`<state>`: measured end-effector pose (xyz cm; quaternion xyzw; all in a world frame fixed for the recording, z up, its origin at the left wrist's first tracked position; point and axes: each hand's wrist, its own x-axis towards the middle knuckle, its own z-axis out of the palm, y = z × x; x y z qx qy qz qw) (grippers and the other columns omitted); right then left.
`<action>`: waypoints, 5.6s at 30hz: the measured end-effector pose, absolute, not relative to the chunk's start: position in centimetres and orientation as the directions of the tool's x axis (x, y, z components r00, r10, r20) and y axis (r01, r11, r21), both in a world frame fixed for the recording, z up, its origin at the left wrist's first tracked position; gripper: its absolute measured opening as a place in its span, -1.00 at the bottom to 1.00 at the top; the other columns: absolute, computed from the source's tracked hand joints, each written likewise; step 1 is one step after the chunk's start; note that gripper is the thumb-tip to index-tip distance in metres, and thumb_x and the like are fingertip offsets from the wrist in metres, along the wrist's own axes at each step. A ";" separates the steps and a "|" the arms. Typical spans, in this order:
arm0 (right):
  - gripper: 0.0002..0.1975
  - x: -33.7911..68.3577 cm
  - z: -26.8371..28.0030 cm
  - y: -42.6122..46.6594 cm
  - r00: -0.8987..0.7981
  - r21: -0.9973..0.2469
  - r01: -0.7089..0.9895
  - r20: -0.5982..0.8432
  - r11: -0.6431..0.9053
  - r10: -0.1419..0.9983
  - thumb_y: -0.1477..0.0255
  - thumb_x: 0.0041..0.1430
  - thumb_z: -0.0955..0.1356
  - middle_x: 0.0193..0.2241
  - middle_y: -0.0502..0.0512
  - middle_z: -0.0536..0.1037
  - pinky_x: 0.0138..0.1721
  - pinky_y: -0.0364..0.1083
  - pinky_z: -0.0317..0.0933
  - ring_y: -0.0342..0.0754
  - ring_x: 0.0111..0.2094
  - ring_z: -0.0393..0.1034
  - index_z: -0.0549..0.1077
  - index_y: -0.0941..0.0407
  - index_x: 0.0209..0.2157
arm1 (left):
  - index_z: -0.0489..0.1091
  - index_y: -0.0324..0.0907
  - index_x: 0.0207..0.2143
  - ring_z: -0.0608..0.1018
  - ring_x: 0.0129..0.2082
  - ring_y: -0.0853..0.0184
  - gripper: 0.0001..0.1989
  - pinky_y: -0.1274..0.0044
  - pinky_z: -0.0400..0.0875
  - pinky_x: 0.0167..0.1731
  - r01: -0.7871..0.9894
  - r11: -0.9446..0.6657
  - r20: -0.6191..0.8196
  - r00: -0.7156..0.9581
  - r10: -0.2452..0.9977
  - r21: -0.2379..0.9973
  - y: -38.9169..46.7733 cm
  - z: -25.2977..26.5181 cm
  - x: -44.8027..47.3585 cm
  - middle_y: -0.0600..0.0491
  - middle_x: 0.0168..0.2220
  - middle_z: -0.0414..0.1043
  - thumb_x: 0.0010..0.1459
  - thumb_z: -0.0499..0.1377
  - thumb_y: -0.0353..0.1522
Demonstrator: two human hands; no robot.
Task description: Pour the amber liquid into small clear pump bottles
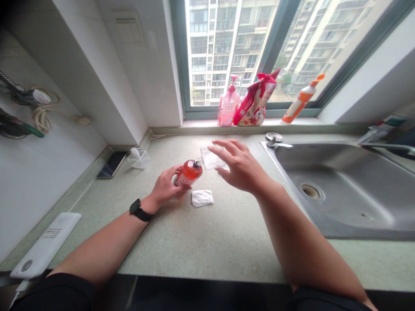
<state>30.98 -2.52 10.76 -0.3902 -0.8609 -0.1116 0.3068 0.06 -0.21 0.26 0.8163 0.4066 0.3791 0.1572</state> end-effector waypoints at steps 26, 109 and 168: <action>-0.25 30.8 11.0 -2.9 -0.518 -0.032 0.742 0.608 0.669 0.602 0.51 0.29 0.44 0.35 0.21 0.47 0.27 0.40 0.35 0.31 0.28 0.38 0.29 -0.15 0.45 | 0.41 -0.07 0.29 0.69 0.01 0.06 -0.20 0.16 0.53 0.14 0.540 -0.625 0.500 0.379 0.778 0.563 -0.2 0.2 0.2 -0.14 0.12 0.64 0.10 0.51 0.03; -0.42 28.2 15.5 -2.5 -0.694 0.266 0.711 0.410 0.651 0.591 0.47 0.35 0.43 0.28 0.31 0.54 0.22 0.26 0.31 0.28 0.21 0.40 0.43 0.06 0.37 | 0.37 -0.11 0.17 0.66 -0.03 0.03 -0.38 0.24 0.51 0.01 0.505 -0.617 0.490 0.376 0.787 0.603 0.0 0.4 0.1 -0.12 0.03 0.63 0.18 0.42 -0.04; -0.45 24.1 18.2 -1.0 -0.790 0.384 0.613 0.293 0.691 0.538 0.51 0.34 0.37 0.21 0.25 0.58 0.21 0.22 0.26 0.28 0.19 0.38 0.47 0.01 0.33 | 0.37 -0.09 0.11 0.67 -0.14 0.05 -0.39 0.24 0.54 -0.09 0.475 -0.593 0.459 0.376 0.805 0.651 0.8 0.7 -1.0 -0.09 -0.07 0.64 0.07 0.45 -0.13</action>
